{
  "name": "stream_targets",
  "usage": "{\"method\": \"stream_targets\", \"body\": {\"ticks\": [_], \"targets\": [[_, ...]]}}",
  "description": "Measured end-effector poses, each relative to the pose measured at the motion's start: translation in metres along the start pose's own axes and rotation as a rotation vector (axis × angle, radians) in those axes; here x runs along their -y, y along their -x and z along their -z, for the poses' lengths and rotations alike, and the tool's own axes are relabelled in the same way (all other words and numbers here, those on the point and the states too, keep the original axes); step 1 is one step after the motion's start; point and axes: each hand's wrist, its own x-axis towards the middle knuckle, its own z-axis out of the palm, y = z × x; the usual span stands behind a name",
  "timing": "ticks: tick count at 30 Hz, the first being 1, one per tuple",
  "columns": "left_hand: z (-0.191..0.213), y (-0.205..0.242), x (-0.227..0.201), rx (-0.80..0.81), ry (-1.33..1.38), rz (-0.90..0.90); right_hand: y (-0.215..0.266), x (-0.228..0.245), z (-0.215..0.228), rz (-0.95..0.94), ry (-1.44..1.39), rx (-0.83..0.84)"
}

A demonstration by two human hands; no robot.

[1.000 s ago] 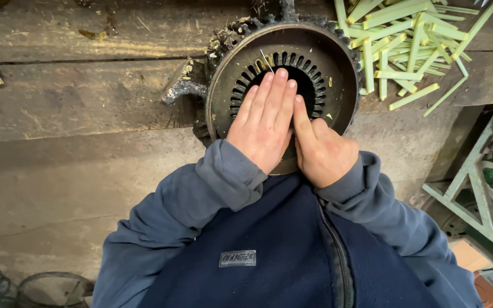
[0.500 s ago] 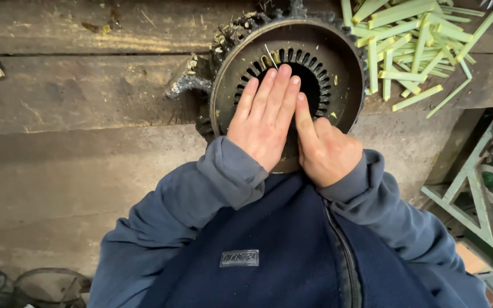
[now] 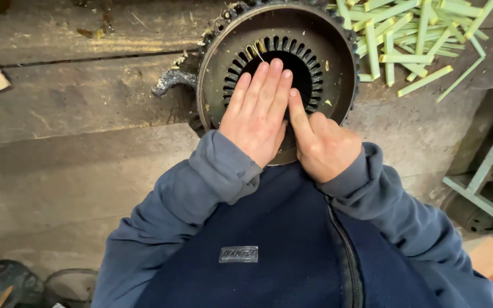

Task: The person uses a small metal tool to scrape debris from the slots of a circular metal component. They then flip the component to reveal a blue, finned side and continue scraping the exterior fins and edges.

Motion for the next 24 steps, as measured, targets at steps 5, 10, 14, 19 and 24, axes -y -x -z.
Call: {"method": "stream_targets", "body": {"ticks": [5,10,14,19,24], "targets": [[-0.006,0.003,-0.002,-0.040,0.056,0.068,-0.007,0.020,0.027,0.044,0.251,0.000],[-0.002,0.000,-0.001,-0.092,0.121,0.066,-0.008,0.034,0.028,0.085,0.607,0.006],[-0.002,-0.004,-0.001,0.002,0.212,0.022,-0.006,0.024,0.005,0.032,0.433,0.059],[0.000,0.002,-0.002,-0.033,0.178,0.001,-0.001,0.012,0.019,-0.016,0.079,0.038],[0.000,0.004,-0.004,-0.094,0.102,-0.031,0.001,0.007,0.033,-0.064,0.064,0.042]]}}
